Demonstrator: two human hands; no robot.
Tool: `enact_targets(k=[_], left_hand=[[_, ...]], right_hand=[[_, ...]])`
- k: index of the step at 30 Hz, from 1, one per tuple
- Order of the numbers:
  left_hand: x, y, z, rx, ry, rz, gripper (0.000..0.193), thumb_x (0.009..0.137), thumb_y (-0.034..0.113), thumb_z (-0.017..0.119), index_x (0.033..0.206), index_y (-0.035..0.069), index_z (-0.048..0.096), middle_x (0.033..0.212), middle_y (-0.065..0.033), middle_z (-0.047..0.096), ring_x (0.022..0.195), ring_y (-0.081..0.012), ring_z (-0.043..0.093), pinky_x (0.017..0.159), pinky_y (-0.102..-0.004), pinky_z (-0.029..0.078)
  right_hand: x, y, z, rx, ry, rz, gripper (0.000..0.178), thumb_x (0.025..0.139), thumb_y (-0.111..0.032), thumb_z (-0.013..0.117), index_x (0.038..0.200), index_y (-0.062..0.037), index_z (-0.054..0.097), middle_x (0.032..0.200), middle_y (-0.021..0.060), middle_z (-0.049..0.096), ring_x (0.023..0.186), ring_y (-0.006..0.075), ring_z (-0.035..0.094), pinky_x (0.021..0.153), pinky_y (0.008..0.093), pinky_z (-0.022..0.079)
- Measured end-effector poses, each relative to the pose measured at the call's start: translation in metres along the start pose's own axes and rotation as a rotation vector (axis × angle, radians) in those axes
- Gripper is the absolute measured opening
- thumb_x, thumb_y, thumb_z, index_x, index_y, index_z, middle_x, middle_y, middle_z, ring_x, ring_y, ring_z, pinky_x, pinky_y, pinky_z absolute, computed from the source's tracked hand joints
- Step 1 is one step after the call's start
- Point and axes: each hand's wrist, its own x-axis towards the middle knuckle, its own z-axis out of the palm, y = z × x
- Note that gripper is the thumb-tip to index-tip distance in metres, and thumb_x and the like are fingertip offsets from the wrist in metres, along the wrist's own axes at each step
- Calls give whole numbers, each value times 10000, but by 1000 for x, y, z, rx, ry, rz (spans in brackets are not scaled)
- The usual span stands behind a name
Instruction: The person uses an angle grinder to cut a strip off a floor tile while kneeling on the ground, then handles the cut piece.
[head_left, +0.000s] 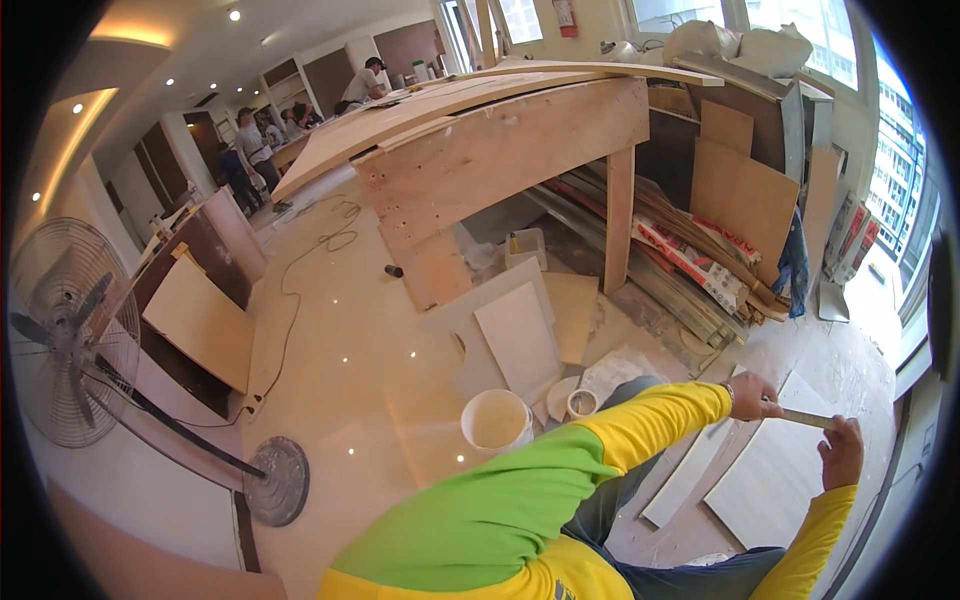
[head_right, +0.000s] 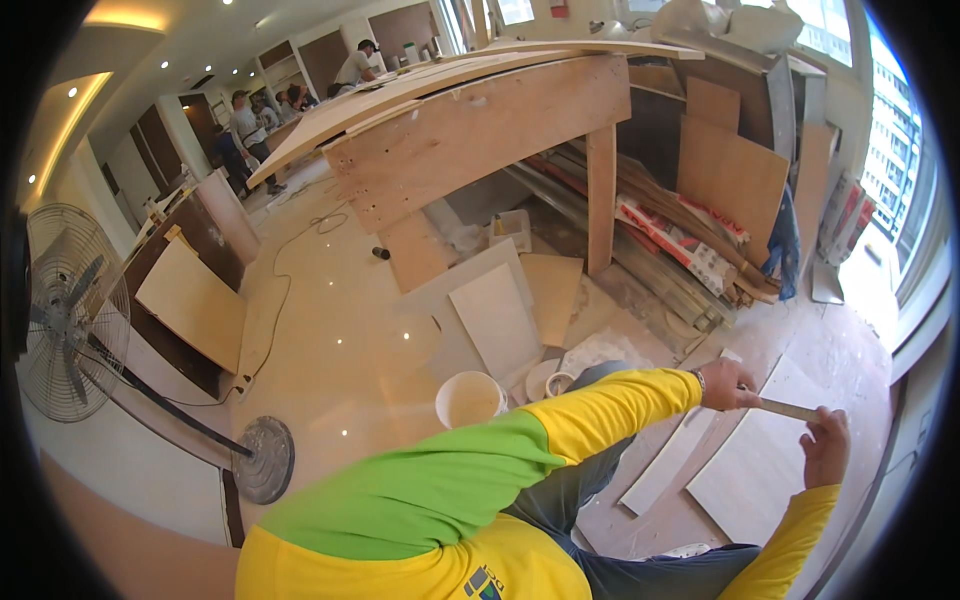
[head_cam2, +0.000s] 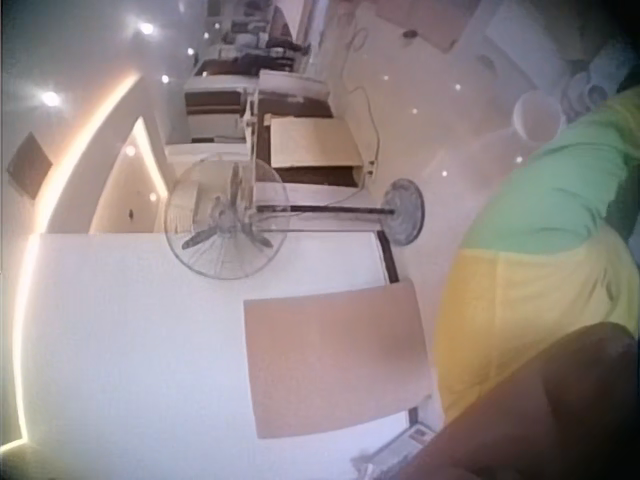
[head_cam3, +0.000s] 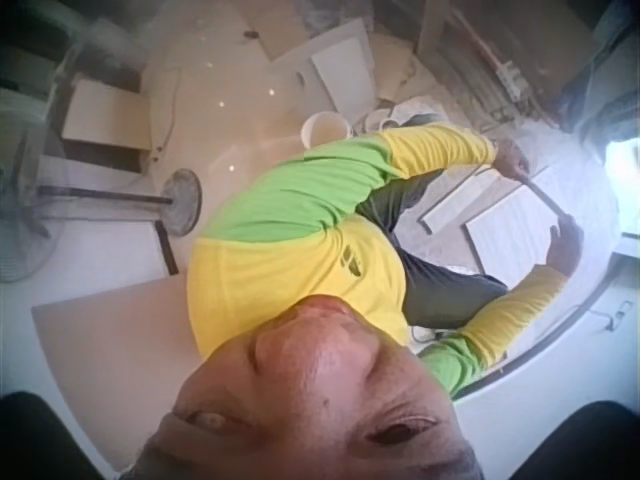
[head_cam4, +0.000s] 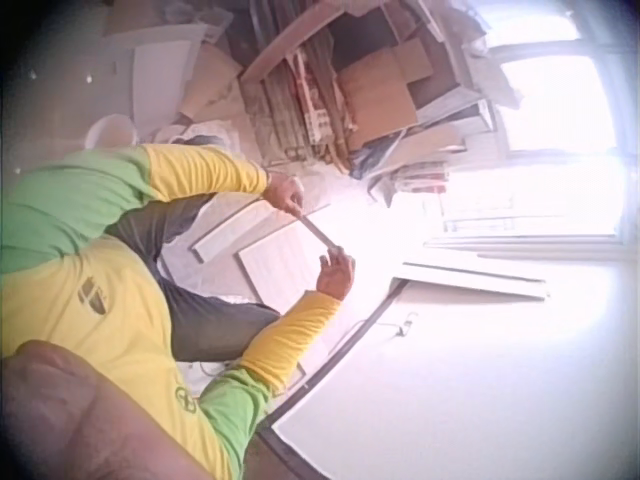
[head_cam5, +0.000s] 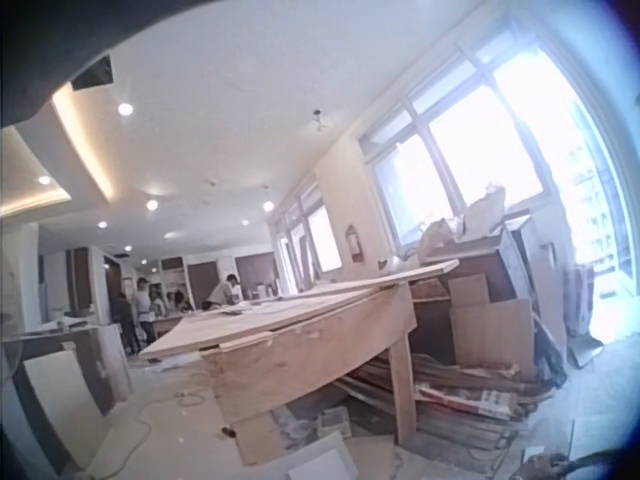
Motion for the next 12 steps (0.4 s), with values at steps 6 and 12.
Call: enact_targets(k=[6,12], left_hand=[[-13,-43,-16,194,-119,-107,472,860,532,666,1019,102,777,983,-139,747,908,-305,702,859,-409,539],[-49,-125,26,358,-394,-333,503,869,542,653,1036,82,770,912,-160,749,866,-273,713,828,-377,538]], right_hand=[[-10,-8,-75,-301,208,99,287,861,-374,700,1061,-177,645,948,-37,606,797,93,557,572,297,454],[-34,-11,-68,-855,459,-77,642,826,-554,696,1155,-3,675,977,154,723,858,327,693,818,465,580]])
